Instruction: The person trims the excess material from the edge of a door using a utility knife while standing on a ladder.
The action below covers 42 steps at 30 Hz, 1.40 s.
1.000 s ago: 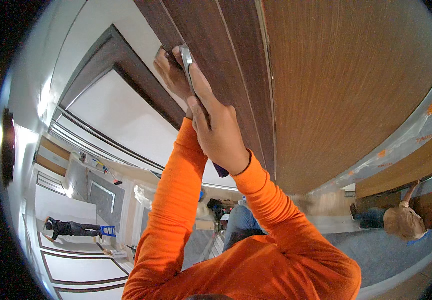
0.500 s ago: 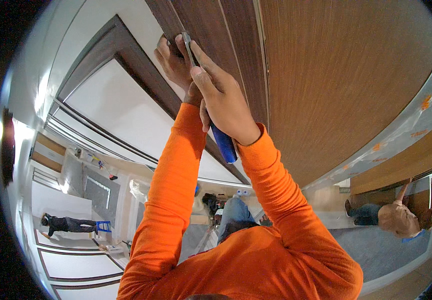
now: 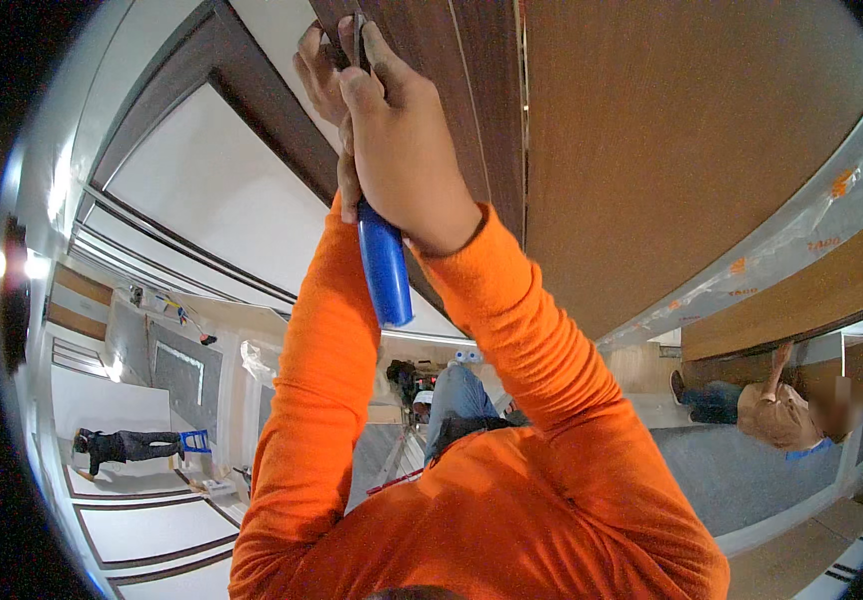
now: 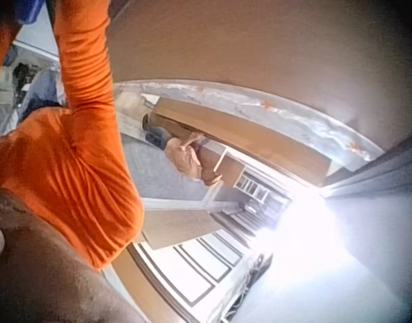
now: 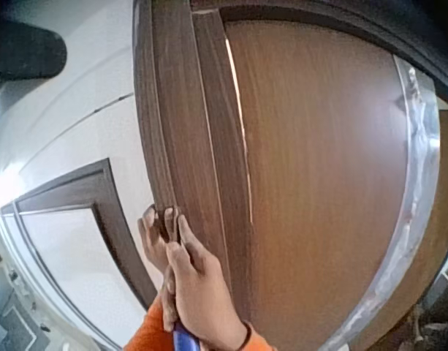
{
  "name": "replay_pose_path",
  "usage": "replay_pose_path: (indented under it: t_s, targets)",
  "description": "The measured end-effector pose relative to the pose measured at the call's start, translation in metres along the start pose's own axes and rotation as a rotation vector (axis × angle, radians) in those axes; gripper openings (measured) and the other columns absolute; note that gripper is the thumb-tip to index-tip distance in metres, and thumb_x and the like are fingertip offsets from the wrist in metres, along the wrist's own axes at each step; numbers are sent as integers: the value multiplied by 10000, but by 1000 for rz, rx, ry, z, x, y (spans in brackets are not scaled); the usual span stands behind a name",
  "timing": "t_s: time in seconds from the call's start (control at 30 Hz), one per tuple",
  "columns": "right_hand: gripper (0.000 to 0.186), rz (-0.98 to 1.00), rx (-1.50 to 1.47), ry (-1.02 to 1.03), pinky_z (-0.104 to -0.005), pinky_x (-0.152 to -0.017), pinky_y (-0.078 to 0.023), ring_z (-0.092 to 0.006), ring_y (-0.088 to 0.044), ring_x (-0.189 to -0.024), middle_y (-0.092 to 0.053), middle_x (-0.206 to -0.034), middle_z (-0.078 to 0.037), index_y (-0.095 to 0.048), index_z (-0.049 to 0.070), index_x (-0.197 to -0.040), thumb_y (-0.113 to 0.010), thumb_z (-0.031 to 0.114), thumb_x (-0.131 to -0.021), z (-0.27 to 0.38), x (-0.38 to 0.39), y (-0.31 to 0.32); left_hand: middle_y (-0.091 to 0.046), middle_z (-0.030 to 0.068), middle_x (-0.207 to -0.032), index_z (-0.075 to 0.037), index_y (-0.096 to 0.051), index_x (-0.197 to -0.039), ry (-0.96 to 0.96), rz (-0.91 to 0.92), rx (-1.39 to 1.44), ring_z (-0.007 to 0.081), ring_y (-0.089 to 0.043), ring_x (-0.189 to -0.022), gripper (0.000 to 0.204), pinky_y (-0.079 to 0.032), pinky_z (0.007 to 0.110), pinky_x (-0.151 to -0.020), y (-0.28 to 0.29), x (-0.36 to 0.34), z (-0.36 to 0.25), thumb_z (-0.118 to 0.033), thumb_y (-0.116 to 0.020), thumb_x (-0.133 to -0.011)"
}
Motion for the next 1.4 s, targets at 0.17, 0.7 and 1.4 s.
replay_pose_path:
  t_s: [0.17,0.7,1.4]
  targets:
    - [552,1,158,-43,-240,-319,-378,-84,-420,-356,-437,-619,12,-291,26,-1576,-426,192,-1067,4,-1,17,-574,53,-917,-130,-628,-1116,362,34,83,219,-610,-757,452,-488,406,-660,0,-14,-15,-541,-660,-933]
    - [496,-28,5,-93,-248,-319,-388,-83,-399,-344,-445,-650,36,-389,67,-1539,-420,213,-1066,19,-5,-8,-585,58,-923,-117,-625,-1118,326,-35,148,217,-618,-803,400,-487,389,-711,6,-14,-13,-457,-704,-923]
    - [580,-78,61,-197,-233,-376,-367,-46,-363,-412,-409,-591,46,-263,127,-1612,-461,181,-1069,-62,93,61,-509,200,-1184,19,-448,-1294,91,230,-32,347,-575,-1057,520,-513,444,-855,18,-34,-31,-346,-640,-977]
Point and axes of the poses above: each hand's wrist, its own x-axis away from the middle knuckle, its own y-axis out of the back of the hand, z = x × y, the point moved 1 cm from there along -x, towards the middle knuckle
